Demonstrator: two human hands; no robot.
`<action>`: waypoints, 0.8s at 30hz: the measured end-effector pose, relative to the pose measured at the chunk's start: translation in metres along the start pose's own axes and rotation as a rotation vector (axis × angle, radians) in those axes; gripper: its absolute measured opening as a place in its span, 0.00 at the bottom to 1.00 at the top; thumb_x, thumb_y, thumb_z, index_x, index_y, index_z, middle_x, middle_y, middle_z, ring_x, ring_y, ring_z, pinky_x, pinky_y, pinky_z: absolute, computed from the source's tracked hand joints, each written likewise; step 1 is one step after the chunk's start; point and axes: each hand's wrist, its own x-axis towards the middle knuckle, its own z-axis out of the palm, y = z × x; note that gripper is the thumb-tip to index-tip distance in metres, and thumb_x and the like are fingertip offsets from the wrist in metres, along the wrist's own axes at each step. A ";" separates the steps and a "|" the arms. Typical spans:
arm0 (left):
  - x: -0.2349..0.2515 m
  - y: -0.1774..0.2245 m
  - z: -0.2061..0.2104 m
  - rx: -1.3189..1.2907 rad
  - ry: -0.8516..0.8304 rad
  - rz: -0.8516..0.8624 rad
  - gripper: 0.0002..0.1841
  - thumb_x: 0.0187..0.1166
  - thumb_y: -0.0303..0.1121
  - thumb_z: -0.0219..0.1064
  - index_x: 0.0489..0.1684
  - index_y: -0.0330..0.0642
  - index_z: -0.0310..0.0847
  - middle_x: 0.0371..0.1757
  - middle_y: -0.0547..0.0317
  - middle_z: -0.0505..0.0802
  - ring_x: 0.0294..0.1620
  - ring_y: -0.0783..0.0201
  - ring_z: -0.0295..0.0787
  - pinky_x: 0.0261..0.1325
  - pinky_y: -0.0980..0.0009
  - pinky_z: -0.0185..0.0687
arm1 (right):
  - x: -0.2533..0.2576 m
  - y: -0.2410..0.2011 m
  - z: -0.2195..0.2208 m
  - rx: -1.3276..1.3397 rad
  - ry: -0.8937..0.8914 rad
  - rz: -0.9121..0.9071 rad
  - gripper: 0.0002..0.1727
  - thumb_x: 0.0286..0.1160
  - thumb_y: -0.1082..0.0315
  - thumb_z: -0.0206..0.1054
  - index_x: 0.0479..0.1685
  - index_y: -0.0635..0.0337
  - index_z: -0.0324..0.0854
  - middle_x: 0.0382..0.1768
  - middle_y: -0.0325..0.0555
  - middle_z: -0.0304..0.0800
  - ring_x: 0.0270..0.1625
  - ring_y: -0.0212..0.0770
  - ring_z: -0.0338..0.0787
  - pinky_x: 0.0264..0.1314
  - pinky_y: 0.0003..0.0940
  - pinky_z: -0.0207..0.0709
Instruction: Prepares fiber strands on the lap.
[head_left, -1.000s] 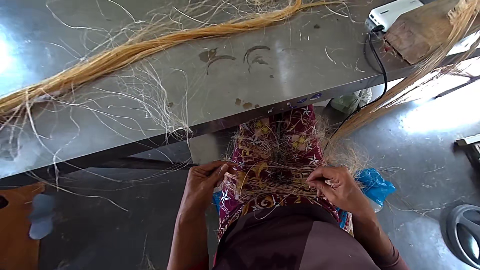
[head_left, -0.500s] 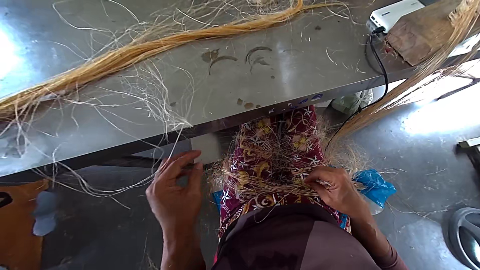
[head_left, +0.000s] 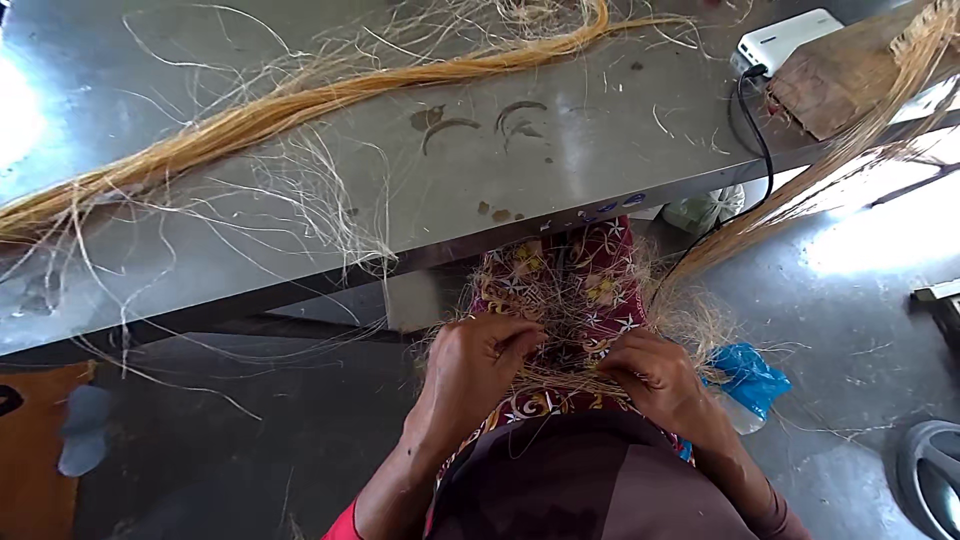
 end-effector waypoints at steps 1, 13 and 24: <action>0.001 0.001 0.003 -0.065 -0.009 0.026 0.11 0.79 0.39 0.68 0.37 0.44 0.95 0.33 0.70 0.95 0.35 0.85 0.89 0.43 0.84 0.85 | 0.001 -0.001 0.000 -0.003 0.010 -0.011 0.08 0.76 0.70 0.67 0.34 0.60 0.92 0.35 0.44 0.95 0.46 0.36 0.91 0.56 0.25 0.80; 0.006 0.035 0.026 -0.468 -0.156 -0.034 0.07 0.82 0.33 0.68 0.41 0.43 0.92 0.35 0.74 0.94 0.33 0.88 0.85 0.38 0.91 0.79 | 0.011 -0.010 -0.006 -0.023 0.041 -0.024 0.08 0.77 0.71 0.65 0.35 0.62 0.91 0.32 0.44 0.95 0.39 0.34 0.91 0.49 0.24 0.81; 0.003 0.033 0.037 -0.374 -0.268 -0.101 0.10 0.83 0.36 0.66 0.44 0.42 0.91 0.32 0.73 0.94 0.31 0.89 0.86 0.38 0.90 0.81 | 0.008 -0.004 -0.005 -0.083 0.116 0.015 0.09 0.77 0.70 0.66 0.35 0.62 0.91 0.33 0.45 0.95 0.40 0.34 0.93 0.48 0.24 0.84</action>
